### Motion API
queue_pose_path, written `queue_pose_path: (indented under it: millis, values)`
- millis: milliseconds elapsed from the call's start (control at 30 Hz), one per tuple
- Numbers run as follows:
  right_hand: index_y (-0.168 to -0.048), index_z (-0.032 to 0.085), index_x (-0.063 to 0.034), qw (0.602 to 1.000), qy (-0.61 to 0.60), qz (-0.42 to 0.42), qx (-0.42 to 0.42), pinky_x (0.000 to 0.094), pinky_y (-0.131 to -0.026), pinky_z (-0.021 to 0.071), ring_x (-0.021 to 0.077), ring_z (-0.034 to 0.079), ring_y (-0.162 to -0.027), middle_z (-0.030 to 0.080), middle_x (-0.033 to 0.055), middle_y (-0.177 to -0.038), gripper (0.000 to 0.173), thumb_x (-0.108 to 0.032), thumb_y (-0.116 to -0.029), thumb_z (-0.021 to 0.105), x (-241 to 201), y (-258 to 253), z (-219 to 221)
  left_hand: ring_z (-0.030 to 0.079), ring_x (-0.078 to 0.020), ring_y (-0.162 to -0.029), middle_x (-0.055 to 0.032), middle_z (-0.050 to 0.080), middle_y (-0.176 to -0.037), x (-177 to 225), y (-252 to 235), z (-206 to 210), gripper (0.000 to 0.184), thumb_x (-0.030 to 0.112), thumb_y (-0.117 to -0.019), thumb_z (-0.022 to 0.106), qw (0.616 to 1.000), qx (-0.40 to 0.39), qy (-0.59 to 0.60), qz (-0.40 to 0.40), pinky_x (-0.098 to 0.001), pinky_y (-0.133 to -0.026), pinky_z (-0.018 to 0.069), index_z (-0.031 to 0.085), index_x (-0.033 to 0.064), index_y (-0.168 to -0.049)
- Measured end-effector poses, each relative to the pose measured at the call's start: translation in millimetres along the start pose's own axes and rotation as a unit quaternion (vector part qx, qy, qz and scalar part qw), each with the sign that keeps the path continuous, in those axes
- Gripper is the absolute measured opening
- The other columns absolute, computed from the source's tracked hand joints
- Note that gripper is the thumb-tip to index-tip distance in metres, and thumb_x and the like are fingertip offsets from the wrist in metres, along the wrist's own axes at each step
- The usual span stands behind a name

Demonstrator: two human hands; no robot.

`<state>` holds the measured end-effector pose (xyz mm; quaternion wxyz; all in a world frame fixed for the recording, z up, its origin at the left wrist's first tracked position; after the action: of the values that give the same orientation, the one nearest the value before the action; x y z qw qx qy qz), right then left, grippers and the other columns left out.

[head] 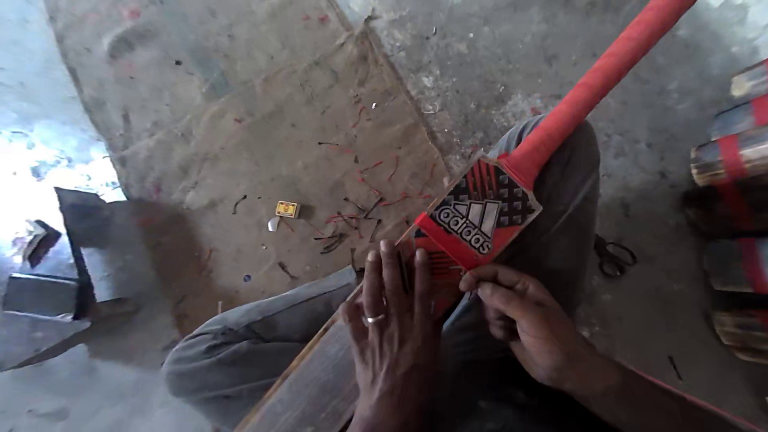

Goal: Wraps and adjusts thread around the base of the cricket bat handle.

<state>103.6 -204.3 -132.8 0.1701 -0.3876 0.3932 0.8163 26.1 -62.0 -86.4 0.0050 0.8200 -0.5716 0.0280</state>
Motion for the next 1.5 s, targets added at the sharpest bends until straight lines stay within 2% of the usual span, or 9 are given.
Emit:
queue_pose_path:
  millis: [233, 433, 567, 733, 867, 933, 1033, 1167, 1500]
  values:
    - [-0.110, 0.072, -0.0099, 1.000, -0.001, -0.020, 0.022, 0.0221, -0.050, 0.0387, 0.0062, 0.042, -0.053, 0.046, -0.0017, -0.066, 0.021, -0.018, -0.1033, 0.054, 26.7, 31.1, -38.4, 0.027, -0.0362, -0.153, -0.0102, 0.015, -0.171, -5.1, -10.5, 3.0, 0.107, 0.059, -0.0785, 0.073, 0.999, -0.015, 0.039, 0.007, -0.0661, -0.102, 0.0418, 0.019, 0.0262, -0.165]
    - [-0.110, 0.072, -0.0093, 0.998, 0.020, -0.058, -0.031, 0.0212, -0.050, 0.0412, 0.0054, 0.045, -0.055, 0.052, -0.0007, -0.070, 0.021, -0.017, -0.1053, 0.053, 2.0, 32.1, -21.8, 0.037, -0.0326, -0.148, 0.0005, 0.020, -0.170, -16.2, -20.3, -10.0, 0.093, 0.044, -0.0783, 0.075, 0.971, -0.122, 0.200, 0.052, -0.0659, -0.092, 0.0496, 0.026, 0.0561, -0.156]
    - [-0.107, 0.073, -0.0127, 0.995, 0.023, -0.083, -0.058, 0.0186, -0.051, 0.0429, 0.0027, 0.047, -0.055, 0.056, -0.0017, -0.071, 0.020, -0.017, -0.1046, 0.054, -24.4, 27.1, -2.9, 0.064, -0.0071, -0.116, 0.0149, 0.050, -0.149, -25.5, -18.0, -19.2, 0.103, 0.024, -0.0761, 0.081, 0.827, -0.344, 0.445, -0.007, -0.0409, -0.087, 0.0622, 0.025, 0.0557, -0.157]
    - [-0.106, 0.074, -0.0170, 0.998, -0.001, -0.056, -0.039, 0.0178, -0.049, 0.0414, 0.0027, 0.046, -0.053, 0.056, -0.0007, -0.072, 0.019, -0.019, -0.1029, 0.055, -24.4, 12.5, 5.1, 0.071, -0.0173, -0.101, -0.0010, 0.066, -0.129, -32.4, -20.0, -10.1, 0.092, 0.017, -0.0869, 0.077, 0.682, -0.443, 0.582, -0.016, -0.0389, -0.083, 0.0634, 0.028, 0.0495, -0.158]
    - [-0.114, 0.072, -0.0148, 0.999, -0.020, -0.032, -0.028, 0.0203, -0.049, 0.0379, 0.0062, 0.043, -0.054, 0.054, 0.0022, -0.073, 0.022, -0.023, -0.1050, 0.053, -28.6, -5.9, 17.3, 0.059, -0.0090, -0.126, 0.0139, 0.051, -0.151, -51.3, -33.8, -50.0, 0.059, 0.039, -0.0975, 0.065, 0.931, -0.140, 0.336, 0.014, -0.0408, -0.097, 0.0575, 0.045, 0.0387, -0.153]
    - [-0.117, 0.071, -0.0130, 0.999, -0.017, -0.022, -0.032, 0.0209, -0.048, 0.0367, 0.0078, 0.042, -0.053, 0.055, 0.0047, -0.075, 0.024, -0.022, -0.1063, 0.052, -34.0, -10.2, 26.0, 0.048, -0.0350, -0.138, -0.0073, 0.044, -0.158, -26.3, -14.6, -59.2, 0.062, 0.050, -0.0940, 0.066, 0.991, 0.003, 0.136, 0.016, -0.0651, -0.100, 0.0430, 0.052, 0.0271, -0.150]
    - [-0.116, 0.072, -0.0166, 1.000, -0.015, 0.000, -0.022, 0.0193, -0.046, 0.0339, 0.0059, 0.039, -0.051, 0.046, 0.0005, -0.068, 0.023, -0.024, -0.1039, 0.053, -27.3, -8.0, 25.1, 0.034, -0.0332, -0.148, 0.0023, 0.028, -0.168, 8.5, 10.3, -26.9, 0.073, 0.058, -0.0926, 0.059, 0.996, 0.035, -0.077, 0.006, -0.0658, -0.104, 0.0297, 0.038, 0.0342, -0.158]
    - [-0.111, 0.074, -0.0181, 0.999, -0.027, 0.021, 0.033, 0.0182, -0.047, 0.0357, 0.0036, 0.039, -0.051, 0.045, -0.0032, -0.065, 0.019, -0.022, -0.1001, 0.058, 2.4, 19.5, -11.8, 0.034, -0.0247, -0.149, 0.0049, 0.018, -0.171, 6.6, 6.7, -17.2, 0.080, 0.053, -0.0951, 0.058, 0.995, 0.036, -0.089, 0.021, -0.0517, -0.103, 0.0390, 0.024, 0.0315, -0.164]
    - [-0.110, 0.071, -0.0136, 0.989, -0.131, 0.068, -0.003, 0.0203, -0.048, 0.0394, 0.0049, 0.042, -0.051, 0.047, -0.0015, -0.066, 0.018, -0.022, -0.1033, 0.057, 38.7, 26.7, -30.1, 0.045, -0.0312, -0.139, -0.0042, 0.030, -0.166, 3.0, -4.5, -26.2, 0.074, 0.043, -0.0892, 0.068, 0.998, 0.025, -0.032, 0.055, -0.0487, -0.089, 0.0508, 0.035, 0.0502, -0.156]
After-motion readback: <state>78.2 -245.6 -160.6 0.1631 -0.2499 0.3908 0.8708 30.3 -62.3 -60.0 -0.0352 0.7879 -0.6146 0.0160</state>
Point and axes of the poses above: each hand's wrist, its own y-axis away from the middle knuckle, its own z-axis out of the palm, x = y × z, the point moved 8 cm from there along -y, towards the middle knuckle
